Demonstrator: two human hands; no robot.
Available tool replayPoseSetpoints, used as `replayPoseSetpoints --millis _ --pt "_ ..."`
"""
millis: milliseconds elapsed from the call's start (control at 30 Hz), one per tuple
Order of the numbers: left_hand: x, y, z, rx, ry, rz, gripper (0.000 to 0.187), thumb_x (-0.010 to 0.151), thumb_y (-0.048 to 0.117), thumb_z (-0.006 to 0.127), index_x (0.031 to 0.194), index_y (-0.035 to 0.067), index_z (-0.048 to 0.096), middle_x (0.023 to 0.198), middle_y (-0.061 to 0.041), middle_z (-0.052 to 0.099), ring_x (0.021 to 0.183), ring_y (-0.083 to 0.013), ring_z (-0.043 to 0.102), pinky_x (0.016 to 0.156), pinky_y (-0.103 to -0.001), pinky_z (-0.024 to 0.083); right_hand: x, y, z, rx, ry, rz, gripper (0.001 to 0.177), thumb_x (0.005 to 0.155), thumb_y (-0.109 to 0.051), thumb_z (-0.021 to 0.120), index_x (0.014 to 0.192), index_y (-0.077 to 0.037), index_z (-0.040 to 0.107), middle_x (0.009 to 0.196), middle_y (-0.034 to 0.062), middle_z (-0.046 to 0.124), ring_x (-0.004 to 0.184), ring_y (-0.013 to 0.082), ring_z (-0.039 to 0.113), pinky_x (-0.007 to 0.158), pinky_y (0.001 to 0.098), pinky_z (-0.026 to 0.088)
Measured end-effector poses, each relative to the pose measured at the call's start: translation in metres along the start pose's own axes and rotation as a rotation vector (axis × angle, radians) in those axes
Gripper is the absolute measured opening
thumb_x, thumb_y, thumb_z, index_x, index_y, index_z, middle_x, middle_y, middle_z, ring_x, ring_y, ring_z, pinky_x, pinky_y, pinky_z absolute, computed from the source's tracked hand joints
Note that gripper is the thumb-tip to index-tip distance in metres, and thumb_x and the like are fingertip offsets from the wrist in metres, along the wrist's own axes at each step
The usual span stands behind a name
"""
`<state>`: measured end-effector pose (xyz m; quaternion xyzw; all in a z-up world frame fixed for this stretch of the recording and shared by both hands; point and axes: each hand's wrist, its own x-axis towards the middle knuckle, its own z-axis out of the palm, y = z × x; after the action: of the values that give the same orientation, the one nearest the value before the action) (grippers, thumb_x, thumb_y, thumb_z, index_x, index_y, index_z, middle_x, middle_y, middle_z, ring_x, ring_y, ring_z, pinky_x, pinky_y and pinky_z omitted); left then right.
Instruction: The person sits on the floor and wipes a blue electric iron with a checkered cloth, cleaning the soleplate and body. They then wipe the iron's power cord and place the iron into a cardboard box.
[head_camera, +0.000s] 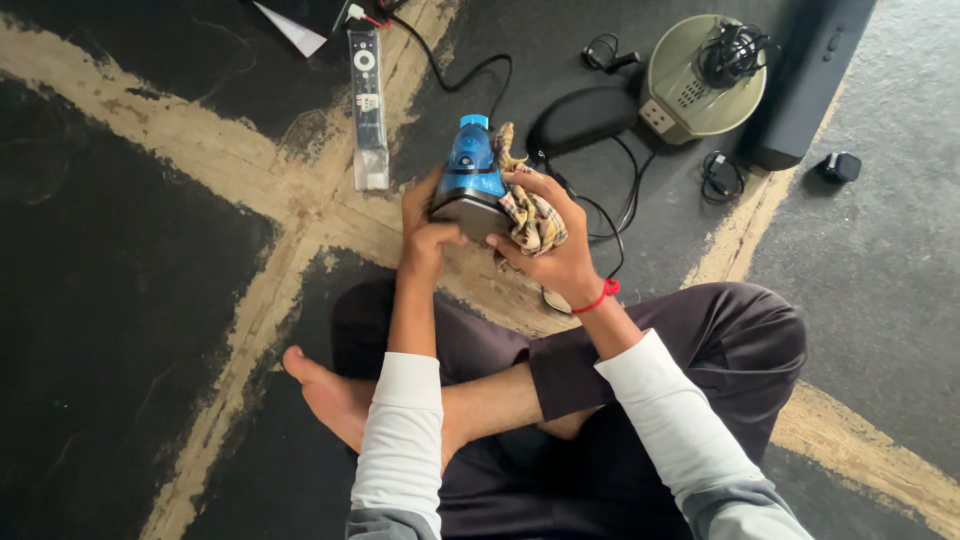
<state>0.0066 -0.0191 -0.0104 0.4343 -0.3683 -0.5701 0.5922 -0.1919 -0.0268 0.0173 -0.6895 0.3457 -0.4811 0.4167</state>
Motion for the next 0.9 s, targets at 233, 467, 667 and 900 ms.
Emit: replayPoseSetpoints --millis 233,467,667,900 --pt "0.0 -0.009 0.003 0.15 -0.013 0.098 0.075 0.05 0.012 0.061 0.123 -0.008 0.064 0.096 -0.008 0.068 0.085 -0.0182 0.064 0.071 -0.027 0.052 -0.005 0.013 0.005 0.114 0.034 0.156 0.067 0.074 -0.005 0.084 0.136 -0.001 0.059 0.126 0.01 0.067 0.117 0.0162 0.063 0.104 0.0312 0.05" --pt "0.004 -0.017 0.004 0.152 0.027 0.032 0.075 0.049 0.011 0.059 0.122 -0.006 0.064 0.09 -0.008 0.069 0.077 -0.0183 0.064 0.064 -0.027 0.052 -0.005 0.021 0.003 0.145 0.046 0.075 0.066 0.071 0.004 0.074 0.135 -0.001 0.059 0.132 0.0107 0.066 0.126 0.0181 0.061 0.112 0.0315 0.046" --pt "0.007 -0.035 0.002 0.165 0.091 0.064 0.059 0.054 0.009 0.061 0.11 -0.008 0.064 0.086 -0.008 0.064 0.074 -0.0183 0.061 0.061 -0.028 0.05 -0.001 0.008 0.004 0.01 0.017 0.057 0.075 0.068 0.001 0.075 0.14 -0.002 0.053 0.132 0.0136 0.062 0.126 0.0254 0.061 0.111 0.0341 0.045" --pt "0.011 -0.041 -0.002 0.13 0.104 0.098 0.054 0.058 0.011 0.058 0.108 -0.005 0.066 0.081 -0.007 0.065 0.065 -0.0162 0.061 0.057 -0.026 0.049 -0.001 0.016 0.007 -0.007 0.019 0.156 0.083 0.07 -0.005 0.074 0.146 -0.004 0.043 0.129 0.0137 0.065 0.119 0.025 0.066 0.104 0.0337 0.05"
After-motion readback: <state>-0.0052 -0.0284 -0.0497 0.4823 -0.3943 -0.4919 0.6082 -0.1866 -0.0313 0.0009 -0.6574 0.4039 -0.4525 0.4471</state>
